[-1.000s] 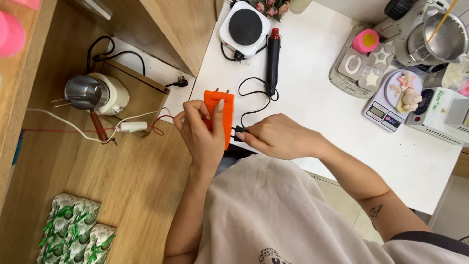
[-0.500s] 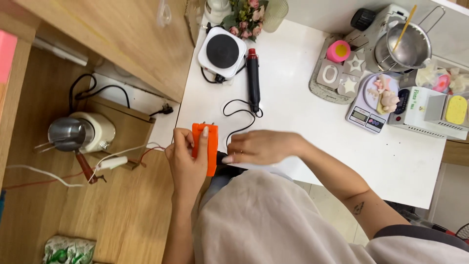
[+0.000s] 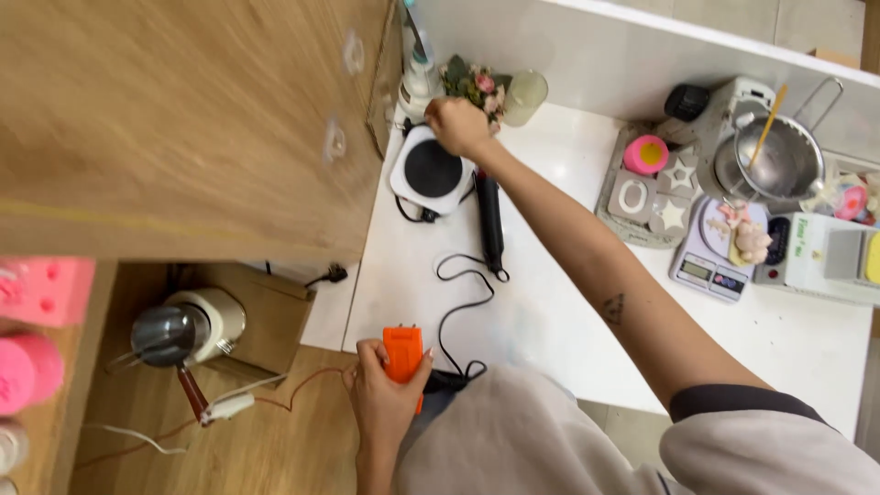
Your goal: Prepare the workspace by plugging in tools and putting on protective gloves.
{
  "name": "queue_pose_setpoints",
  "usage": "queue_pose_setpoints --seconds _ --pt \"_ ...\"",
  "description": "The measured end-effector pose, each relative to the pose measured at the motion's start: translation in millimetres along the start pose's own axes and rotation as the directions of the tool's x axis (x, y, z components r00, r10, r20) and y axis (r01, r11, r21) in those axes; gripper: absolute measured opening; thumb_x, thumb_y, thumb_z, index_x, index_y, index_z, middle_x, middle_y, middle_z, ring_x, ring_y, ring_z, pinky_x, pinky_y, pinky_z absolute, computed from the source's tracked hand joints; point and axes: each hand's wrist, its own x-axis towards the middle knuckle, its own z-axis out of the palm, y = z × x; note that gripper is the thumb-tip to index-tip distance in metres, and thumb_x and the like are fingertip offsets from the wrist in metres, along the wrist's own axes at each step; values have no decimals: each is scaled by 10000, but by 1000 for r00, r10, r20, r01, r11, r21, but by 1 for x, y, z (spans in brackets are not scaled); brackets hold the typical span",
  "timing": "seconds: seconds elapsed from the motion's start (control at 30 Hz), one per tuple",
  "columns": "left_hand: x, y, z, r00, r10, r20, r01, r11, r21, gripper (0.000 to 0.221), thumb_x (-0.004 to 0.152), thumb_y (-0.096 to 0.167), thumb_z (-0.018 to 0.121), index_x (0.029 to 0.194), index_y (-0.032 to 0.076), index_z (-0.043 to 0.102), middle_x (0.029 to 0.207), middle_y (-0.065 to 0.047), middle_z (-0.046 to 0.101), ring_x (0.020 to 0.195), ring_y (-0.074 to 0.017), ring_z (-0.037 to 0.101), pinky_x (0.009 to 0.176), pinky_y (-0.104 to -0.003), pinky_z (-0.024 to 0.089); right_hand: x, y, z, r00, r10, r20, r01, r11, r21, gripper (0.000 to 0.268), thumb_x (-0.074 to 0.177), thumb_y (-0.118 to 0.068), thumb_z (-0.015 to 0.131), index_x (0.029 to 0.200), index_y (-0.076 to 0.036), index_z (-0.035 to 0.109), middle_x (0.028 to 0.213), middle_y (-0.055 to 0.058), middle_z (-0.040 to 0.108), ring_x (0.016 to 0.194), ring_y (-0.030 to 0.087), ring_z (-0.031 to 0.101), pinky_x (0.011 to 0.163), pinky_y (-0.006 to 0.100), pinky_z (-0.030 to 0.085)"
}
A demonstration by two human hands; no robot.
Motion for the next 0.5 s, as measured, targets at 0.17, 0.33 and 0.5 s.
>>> queue_pose_setpoints --seconds 0.17,0.33,0.5 --pt "8 -5 1 996 -66 -65 68 997 30 594 694 442 881 959 81 492 768 -92 570 750 -351 558 818 -457 396 48 -28 64 995 25 92 2 959 -285 308 905 -380 666 1095 -156 759 1199 113 699 1163 314 633 945 472 501" --pt "15 -23 15 989 -144 -14 145 988 47 613 623 439 898 908 83 488 748 -98 563 712 -326 589 819 -449 403 66 -50 86 930 249 269 -144 923 -356 464 809 -445 733 1166 -149 714 1281 99 635 1244 285 558 990 445 446" --pt "19 -30 21 964 -236 120 228 970 78 663 590 435 911 990 119 487 714 -76 558 635 -275 610 850 -440 395 80 -20 148 963 192 191 -73 864 -499 210 944 -174 628 1083 -169 784 1125 72 750 1176 251 660 997 462 485"
